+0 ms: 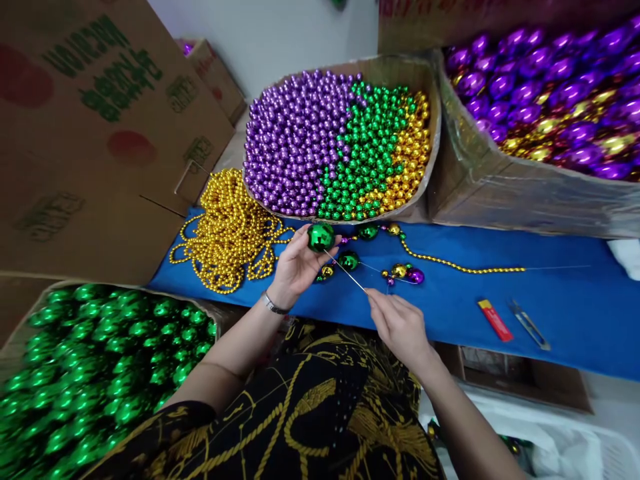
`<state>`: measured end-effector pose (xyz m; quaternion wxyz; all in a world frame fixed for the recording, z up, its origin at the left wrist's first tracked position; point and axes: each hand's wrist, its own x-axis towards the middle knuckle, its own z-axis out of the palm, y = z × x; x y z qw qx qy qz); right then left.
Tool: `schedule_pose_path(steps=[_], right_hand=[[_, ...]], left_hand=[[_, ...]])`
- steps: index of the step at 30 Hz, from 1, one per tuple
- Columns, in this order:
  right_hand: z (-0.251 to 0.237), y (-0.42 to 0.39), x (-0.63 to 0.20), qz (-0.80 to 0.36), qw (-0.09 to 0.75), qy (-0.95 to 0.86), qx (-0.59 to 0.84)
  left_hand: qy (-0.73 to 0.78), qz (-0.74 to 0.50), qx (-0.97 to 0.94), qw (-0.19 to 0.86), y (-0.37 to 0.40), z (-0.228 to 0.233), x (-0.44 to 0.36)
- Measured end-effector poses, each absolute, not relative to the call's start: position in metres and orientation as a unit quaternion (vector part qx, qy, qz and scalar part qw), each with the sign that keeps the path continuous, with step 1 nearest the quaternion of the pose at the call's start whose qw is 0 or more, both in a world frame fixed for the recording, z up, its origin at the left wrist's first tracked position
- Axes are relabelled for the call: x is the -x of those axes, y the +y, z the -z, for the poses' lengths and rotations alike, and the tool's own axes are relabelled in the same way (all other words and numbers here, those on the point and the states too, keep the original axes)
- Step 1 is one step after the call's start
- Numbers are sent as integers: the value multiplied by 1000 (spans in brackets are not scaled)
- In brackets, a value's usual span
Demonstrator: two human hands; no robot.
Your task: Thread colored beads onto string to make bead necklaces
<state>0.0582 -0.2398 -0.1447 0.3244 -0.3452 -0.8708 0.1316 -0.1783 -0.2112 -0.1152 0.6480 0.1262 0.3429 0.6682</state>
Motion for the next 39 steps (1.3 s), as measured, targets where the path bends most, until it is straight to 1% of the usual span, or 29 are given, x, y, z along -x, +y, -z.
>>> schedule_pose_path(steps=[4, 10, 13, 18, 23, 30, 35, 39], right_hand=[[144, -244, -54, -127, 320, -867, 361], [151, -254, -44, -158, 317, -852, 386], [159, -258, -50, -158, 308, -848, 402], [172, -262, -74, -149, 308, -856, 388], [173, -266, -82, -129, 319, -857, 384], [167, -264, -76, -129, 327, -845, 403], [166, -264, -74, -144, 333, -839, 406], [164, -262, -73, -156, 339, -836, 403]], left_hand=[[347, -668, -175, 635, -218, 117, 180], [383, -663, -295, 572, -238, 123, 172], [389, -647, -276, 595, -249, 130, 157], [371, -633, -201, 649, -258, 145, 134], [360, -614, -162, 684, -258, 151, 129], [359, -627, -194, 664, -253, 143, 131], [358, -619, -174, 677, -253, 141, 129], [365, -626, -188, 663, -250, 140, 130]])
